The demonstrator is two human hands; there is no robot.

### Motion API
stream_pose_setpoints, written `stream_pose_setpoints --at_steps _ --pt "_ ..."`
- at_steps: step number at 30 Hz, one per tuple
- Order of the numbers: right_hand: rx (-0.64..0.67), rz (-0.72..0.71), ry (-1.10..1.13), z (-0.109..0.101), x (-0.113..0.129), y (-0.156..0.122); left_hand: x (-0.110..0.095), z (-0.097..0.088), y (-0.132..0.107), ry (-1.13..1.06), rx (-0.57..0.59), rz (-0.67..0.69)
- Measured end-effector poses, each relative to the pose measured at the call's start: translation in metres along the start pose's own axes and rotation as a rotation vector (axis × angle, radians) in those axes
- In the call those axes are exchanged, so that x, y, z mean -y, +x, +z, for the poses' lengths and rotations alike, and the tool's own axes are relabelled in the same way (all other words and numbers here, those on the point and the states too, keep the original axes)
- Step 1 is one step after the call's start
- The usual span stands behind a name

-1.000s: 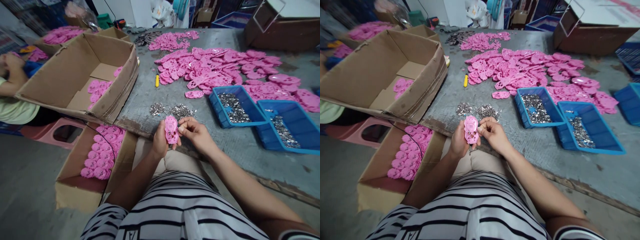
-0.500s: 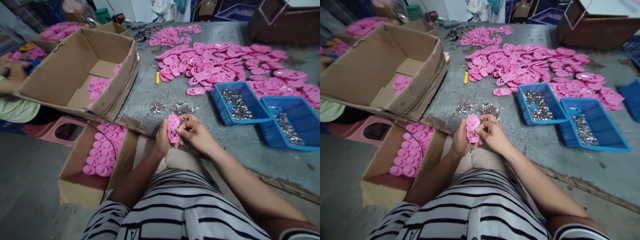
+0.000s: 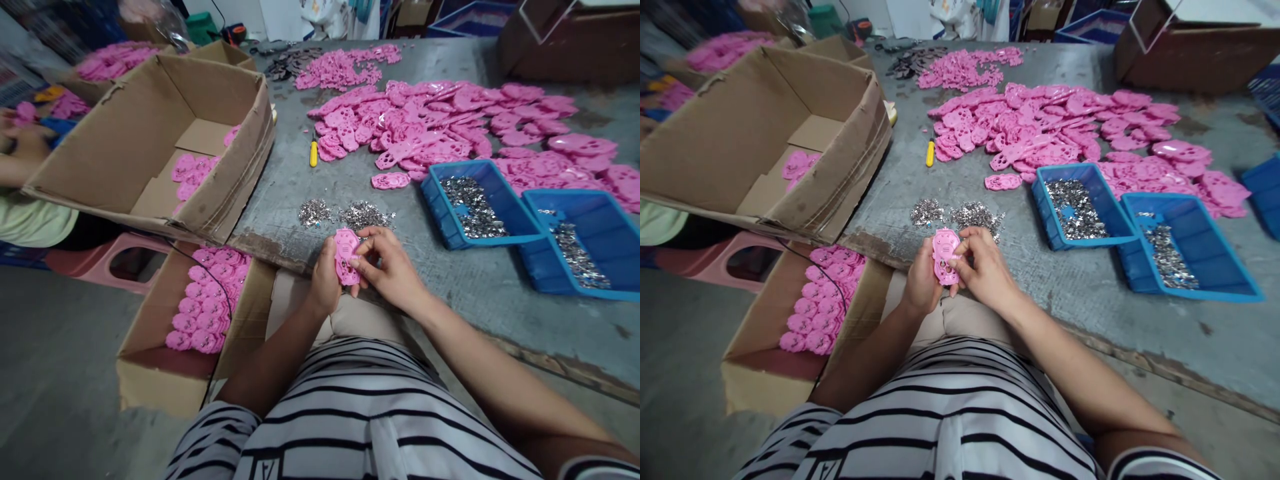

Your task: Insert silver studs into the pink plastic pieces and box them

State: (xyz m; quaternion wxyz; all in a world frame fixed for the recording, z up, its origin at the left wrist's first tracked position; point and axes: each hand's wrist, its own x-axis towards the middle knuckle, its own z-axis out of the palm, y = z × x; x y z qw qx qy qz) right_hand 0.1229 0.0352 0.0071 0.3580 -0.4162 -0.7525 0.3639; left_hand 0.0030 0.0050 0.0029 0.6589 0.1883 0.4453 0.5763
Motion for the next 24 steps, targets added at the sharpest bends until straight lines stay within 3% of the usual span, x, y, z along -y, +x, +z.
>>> stream_pose_setpoints --at_steps 4,7,9,11,12,15,16,24 --pt "-0.168 -0.029 -0.022 -0.024 -0.011 0.016 -0.001 -0.004 -0.001 0.052 0.108 0.044" --pt "-0.411 0.016 -0.146 -0.069 -0.03 0.039 -0.004 -0.007 -0.001 0.069 0.126 0.085" --pt "-0.529 0.178 -0.351 -0.103 -0.044 0.054 -0.004 -0.009 -0.002 0.092 0.131 0.12" --pt "-0.467 0.392 -0.585 -0.132 -0.055 0.062 -0.003 -0.011 -0.002 0.136 0.12 0.143" --pt "-0.374 0.493 -0.696 -0.141 -0.058 0.064 -0.002 -0.012 -0.001 0.16 0.109 0.147" --pt "0.015 0.688 -0.897 -0.151 -0.06 0.062 0.006 -0.016 0.005 0.198 0.062 0.149" --pt "0.075 0.705 -0.908 -0.149 -0.06 0.061 0.008 -0.017 0.009 0.204 0.053 0.153" --pt "0.098 0.715 -0.922 -0.137 -0.061 0.056 0.019 -0.025 0.019 0.299 0.094 0.17"
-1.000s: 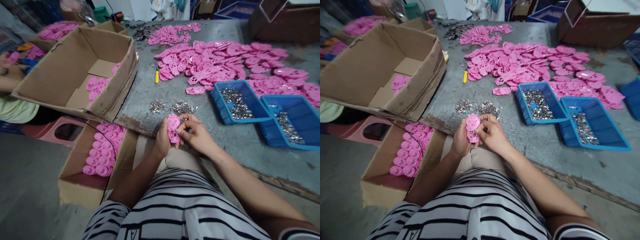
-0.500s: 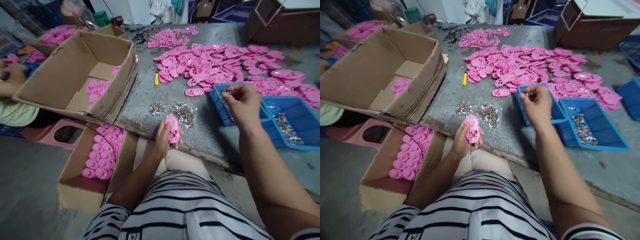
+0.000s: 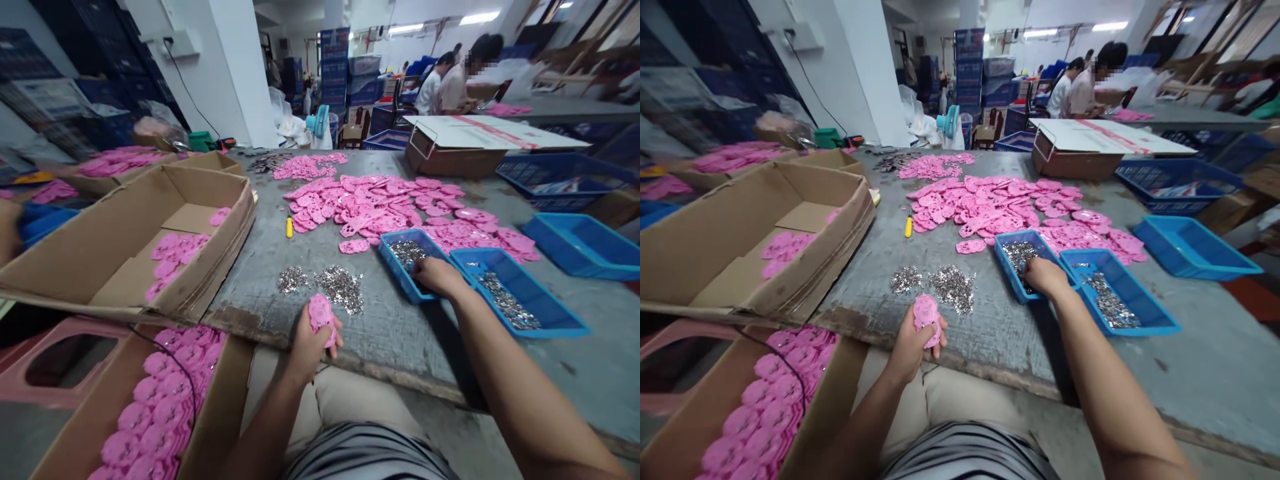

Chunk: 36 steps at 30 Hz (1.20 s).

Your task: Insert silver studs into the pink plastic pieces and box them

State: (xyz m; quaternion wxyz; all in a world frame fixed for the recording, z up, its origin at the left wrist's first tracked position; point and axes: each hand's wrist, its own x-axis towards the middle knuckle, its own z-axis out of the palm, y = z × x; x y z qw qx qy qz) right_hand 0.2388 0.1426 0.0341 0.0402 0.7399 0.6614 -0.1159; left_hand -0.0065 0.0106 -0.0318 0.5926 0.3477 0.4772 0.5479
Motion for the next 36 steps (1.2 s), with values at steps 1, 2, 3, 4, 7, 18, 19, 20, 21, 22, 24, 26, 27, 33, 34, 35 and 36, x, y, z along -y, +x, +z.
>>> stream_pose_setpoints --at_steps 1,2,3,4,7,18,19,20,21,22,24,26,27,33,34,35,36 --pt "-0.004 -0.002 0.002 0.0 -0.001 0.0 0.001 0.0 0.0 -0.002 -0.002 0.0" --pt "-0.013 -0.003 0.004 -0.001 -0.002 0.0 0.002 -0.001 -0.001 -0.005 -0.006 0.001" --pt "-0.026 -0.002 0.005 -0.001 -0.003 0.0 0.003 -0.001 -0.001 -0.01 -0.011 0.002" --pt "-0.039 0.0 0.007 -0.001 -0.003 -0.001 0.003 -0.001 0.0 -0.013 -0.014 0.005" --pt "-0.07 0.006 0.018 -0.001 -0.004 -0.001 0.005 -0.001 0.001 -0.015 -0.007 0.007" --pt "-0.144 -0.015 0.091 0.005 -0.011 0.005 -0.002 0.001 -0.001 0.022 0.006 -0.024" --pt "-0.149 -0.016 0.098 0.005 -0.011 0.005 -0.003 0.001 -0.001 0.023 0.005 -0.023" --pt "-0.154 -0.018 0.107 0.006 -0.012 0.006 -0.003 0.001 -0.001 0.024 0.005 -0.022" --pt "-0.159 -0.019 0.115 0.006 -0.012 0.006 -0.003 0.001 -0.001 0.024 0.005 -0.021" --pt "-0.164 -0.019 0.125 0.006 -0.012 0.006 -0.003 0.001 -0.001 0.024 0.007 -0.021" --pt "-0.176 -0.016 0.146 0.006 -0.013 0.005 -0.003 0.001 -0.002 0.026 0.01 -0.022" --pt "-0.187 -0.01 0.164 0.006 -0.013 0.004 -0.003 0.001 -0.002 0.027 0.009 -0.022" --pt "-0.193 -0.005 0.172 0.007 -0.013 0.004 -0.004 0.001 -0.002 0.026 0.006 -0.02" --pt "-0.288 0.052 0.312 0.008 -0.014 0.002 -0.002 0.0 -0.002 0.022 0.011 -0.017" --pt "-0.31 0.058 0.329 0.008 -0.015 0.002 -0.001 0.0 -0.001 0.018 0.008 -0.014" --pt "-0.349 0.065 0.358 0.008 -0.016 0.001 0.001 0.0 -0.001 0.013 0.005 -0.01" --pt "-0.406 0.069 0.408 0.009 -0.017 0.0 0.002 -0.001 0.0 0.008 -0.001 -0.005"
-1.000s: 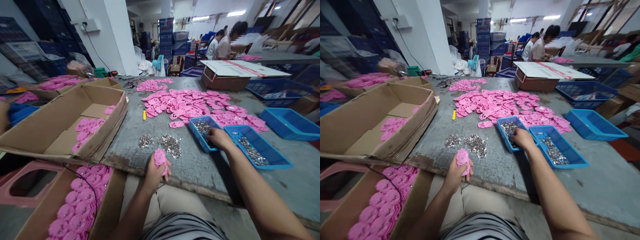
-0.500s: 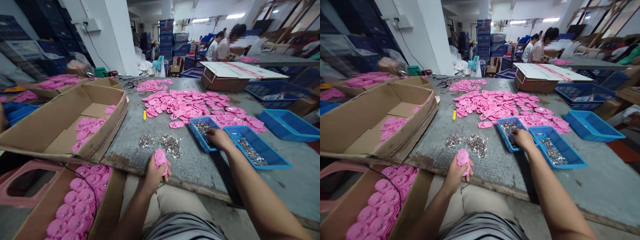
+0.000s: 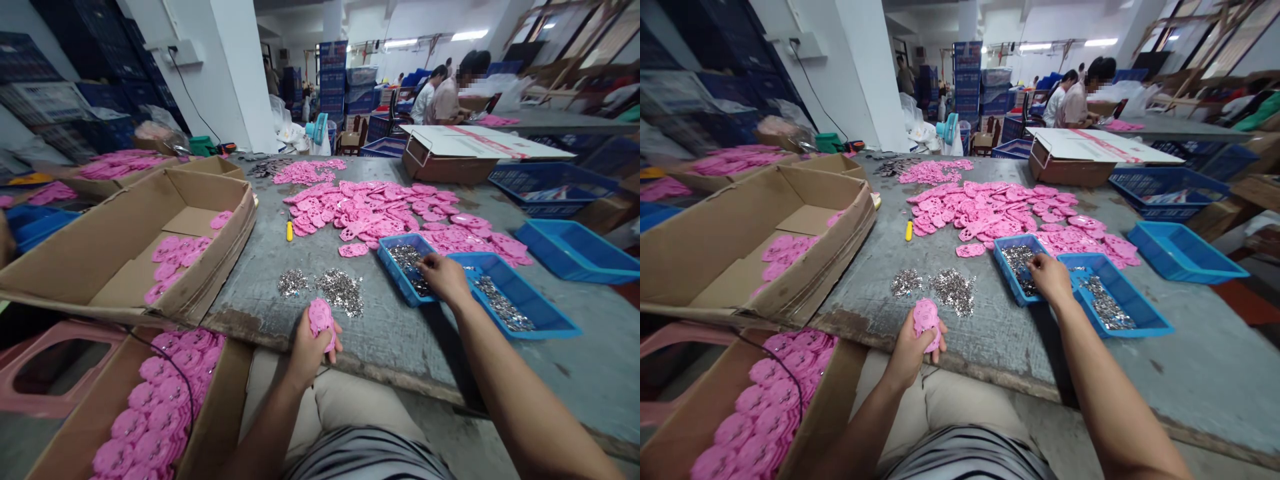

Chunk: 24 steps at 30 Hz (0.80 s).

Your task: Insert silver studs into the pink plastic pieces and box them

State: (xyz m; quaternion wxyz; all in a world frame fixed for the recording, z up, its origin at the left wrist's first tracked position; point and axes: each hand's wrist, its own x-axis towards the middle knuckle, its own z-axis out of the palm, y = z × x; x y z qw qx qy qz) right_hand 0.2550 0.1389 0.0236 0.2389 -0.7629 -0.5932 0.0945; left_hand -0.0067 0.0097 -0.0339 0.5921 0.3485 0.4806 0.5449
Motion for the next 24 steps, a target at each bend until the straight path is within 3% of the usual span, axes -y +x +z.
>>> stream_pose_setpoints --at_steps 3,5,7,11,15,19,24 --pt "-0.181 -0.039 0.252 0.002 -0.002 -0.009 0.002 -0.001 0.0 -0.015 -0.01 0.0" --pt "-0.188 -0.133 0.43 0.007 0.002 -0.024 0.002 -0.001 -0.001 -0.04 -0.016 -0.005" --pt "-0.075 -0.282 0.567 0.014 0.013 -0.046 -0.001 0.001 -0.003 -0.084 -0.025 -0.007" --pt "0.286 -0.651 0.664 0.03 0.046 -0.094 -0.011 0.008 -0.011 -0.177 -0.02 -0.06" --pt "0.406 -0.901 0.631 0.04 0.065 -0.118 -0.02 0.014 -0.018 -0.247 -0.009 -0.124" --pt "0.423 -0.941 0.676 0.042 0.065 -0.119 -0.024 0.014 -0.019 -0.263 -0.028 -0.158" --pt "0.497 -0.874 0.739 0.037 0.064 -0.118 -0.025 0.014 -0.02 -0.293 0.029 -0.177"
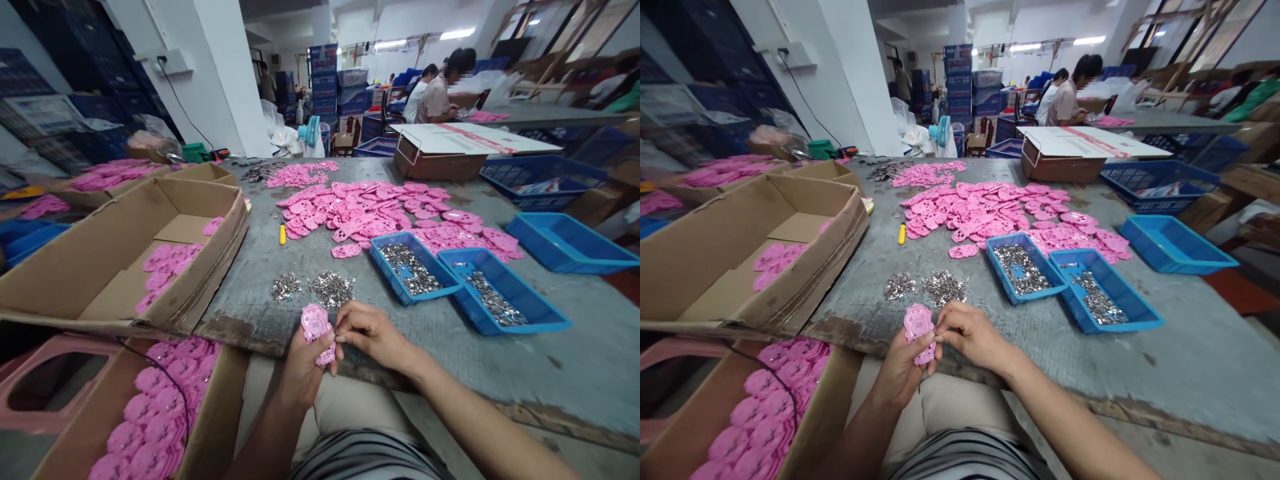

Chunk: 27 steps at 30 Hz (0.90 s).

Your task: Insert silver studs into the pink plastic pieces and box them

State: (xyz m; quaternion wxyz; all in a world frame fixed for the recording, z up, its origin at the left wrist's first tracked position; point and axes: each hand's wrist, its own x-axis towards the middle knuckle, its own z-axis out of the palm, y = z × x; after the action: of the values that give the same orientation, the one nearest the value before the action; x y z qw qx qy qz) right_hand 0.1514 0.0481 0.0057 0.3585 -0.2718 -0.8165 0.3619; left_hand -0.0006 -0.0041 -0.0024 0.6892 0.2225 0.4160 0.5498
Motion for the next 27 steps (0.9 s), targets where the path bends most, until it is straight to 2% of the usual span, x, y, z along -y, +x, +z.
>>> stream_pose_setpoints --at_steps 3,6,11,21,27 --pt "-0.014 0.061 0.077 0.002 0.003 0.0 -0.001 0.0 -0.001 -0.015 0.031 -0.03" --pt "-0.046 0.159 0.165 0.006 0.004 0.0 -0.001 0.0 -0.001 -0.026 0.002 -0.02" --pt "-0.082 0.333 0.28 0.011 0.006 0.003 0.0 0.001 -0.003 0.071 -0.12 0.133" --pt "-0.037 0.358 0.213 0.01 0.008 0.003 0.004 0.005 -0.002 0.221 -0.206 0.192" --pt "-0.097 0.348 0.277 0.012 0.008 0.005 0.005 -0.003 -0.002 0.128 -0.122 0.237"
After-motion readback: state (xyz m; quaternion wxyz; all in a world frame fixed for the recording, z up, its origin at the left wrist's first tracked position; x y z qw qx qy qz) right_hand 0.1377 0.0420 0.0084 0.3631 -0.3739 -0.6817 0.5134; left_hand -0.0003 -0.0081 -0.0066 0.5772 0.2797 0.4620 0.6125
